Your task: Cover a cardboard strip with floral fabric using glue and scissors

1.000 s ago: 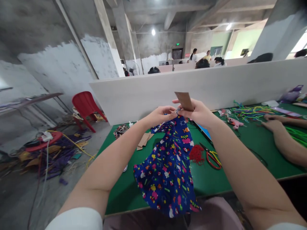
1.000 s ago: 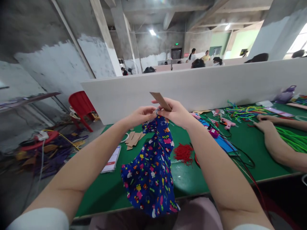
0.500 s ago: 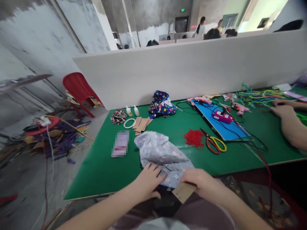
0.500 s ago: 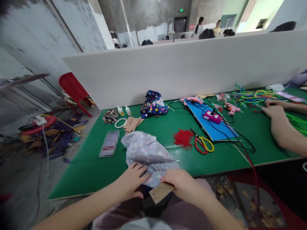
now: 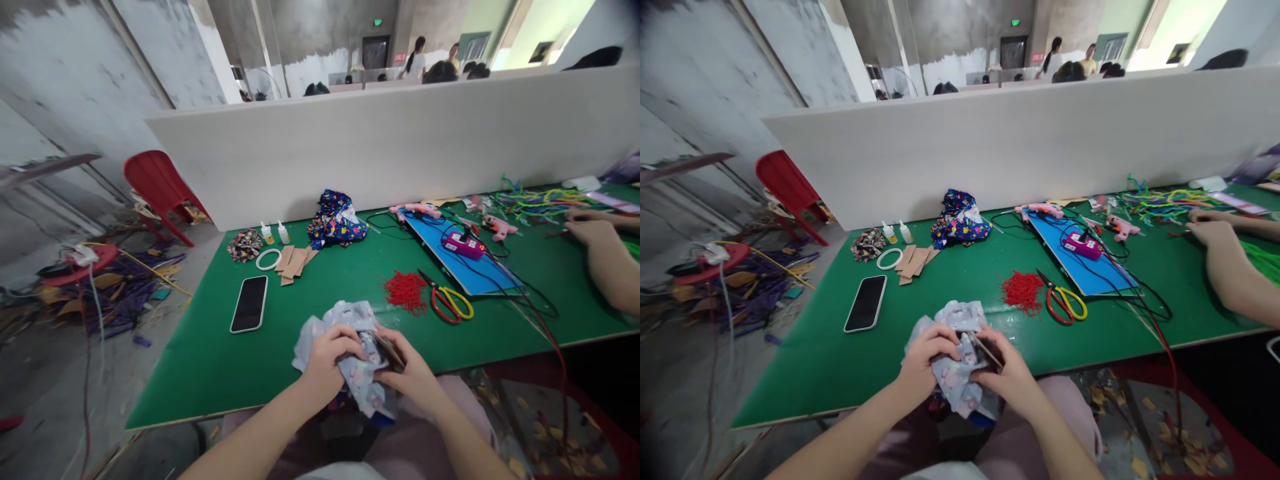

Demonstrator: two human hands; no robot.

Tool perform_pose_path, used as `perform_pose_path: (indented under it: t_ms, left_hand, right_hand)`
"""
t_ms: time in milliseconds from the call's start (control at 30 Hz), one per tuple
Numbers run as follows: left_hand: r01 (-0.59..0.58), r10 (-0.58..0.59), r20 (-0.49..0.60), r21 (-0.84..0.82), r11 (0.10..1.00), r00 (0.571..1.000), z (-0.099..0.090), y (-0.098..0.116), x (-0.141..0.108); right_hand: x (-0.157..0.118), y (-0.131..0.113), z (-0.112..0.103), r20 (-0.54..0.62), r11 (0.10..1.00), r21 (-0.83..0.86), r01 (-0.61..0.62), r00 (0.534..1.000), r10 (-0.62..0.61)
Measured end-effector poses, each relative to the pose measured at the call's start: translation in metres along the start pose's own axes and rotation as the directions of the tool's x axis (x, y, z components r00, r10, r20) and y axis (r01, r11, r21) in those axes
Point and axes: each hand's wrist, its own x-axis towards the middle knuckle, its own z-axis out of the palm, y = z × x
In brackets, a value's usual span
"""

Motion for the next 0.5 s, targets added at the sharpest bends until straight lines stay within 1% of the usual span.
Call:
perform_pose_path:
  t_ms: [33,67,133,167,200,267,300,333,367,400,433,467,500]
  left_hand:
    - [0.056,-0.059,-0.028,-0.108,0.993,0.998,0.000,0.007,0.009]
    - [0.079,-0.093,-0.054,-0.217,0.973,0.994,0.000,0.013,0.017]
    - [0.065,-0.095,-0.063,-0.371,0.927,0.993,-0.003,0.019,0.031]
    - [0.061,-0.085,-0.044,-0.399,0.915,0.995,-0.005,0.020,0.036]
    - [0.075,-0.082,0.001,-0.406,0.911,0.997,-0.006,0.019,0.041]
    - [0.155,-0.111,0.128,-0.418,0.895,0.986,-0.005,0.014,0.050]
    - [0.213,-0.144,0.183,-0.447,0.869,0.972,-0.003,0.010,0.056]
    - [0.260,-0.179,0.204,-0.502,0.825,0.962,0.000,0.005,0.063]
    - [0.294,-0.231,0.183,-0.569,0.768,0.956,0.003,0.000,0.071]
    - [0.314,-0.311,0.117,-0.617,0.722,0.943,0.006,-0.005,0.080]
    - [0.312,-0.403,0.014,-0.657,0.686,0.915,0.009,-0.010,0.090]
    - [0.294,-0.480,-0.086,-0.692,0.659,0.873,0.011,-0.014,0.101]
    - [0.273,-0.530,-0.152,-0.722,0.636,0.834,0.014,-0.017,0.111]
  right_hand:
    - [0.004,-0.004,0.004,-0.012,0.999,0.045,0.011,1.000,-0.010]
    - [0.009,-0.010,0.006,-0.040,0.996,0.079,0.029,0.999,-0.026]
    - [0.022,-0.021,0.005,-0.121,0.991,0.127,0.039,0.992,-0.023]
    - [0.029,-0.027,0.003,-0.160,0.987,0.156,0.031,0.987,-0.006]
    - [0.038,-0.032,-0.001,-0.189,0.983,0.184,0.024,0.982,0.012]
    - [0.055,-0.040,-0.008,-0.226,0.977,0.210,0.034,0.974,0.015]
    - [0.064,-0.043,-0.011,-0.246,0.980,0.192,0.052,0.969,-0.003]
    - [0.072,-0.044,-0.014,-0.281,0.984,0.162,0.075,0.959,-0.027]
    - [0.078,-0.044,-0.015,-0.339,0.987,0.128,0.098,0.940,-0.049]
    - [0.084,-0.042,-0.016,-0.405,0.988,0.104,0.112,0.912,-0.061]
    - [0.088,-0.039,-0.016,-0.463,0.989,0.087,0.121,0.884,-0.067]
    - [0.091,-0.035,-0.015,-0.510,0.990,0.069,0.127,0.857,-0.074]
    - [0.093,-0.030,-0.013,-0.499,0.991,0.031,0.126,0.861,-0.094]
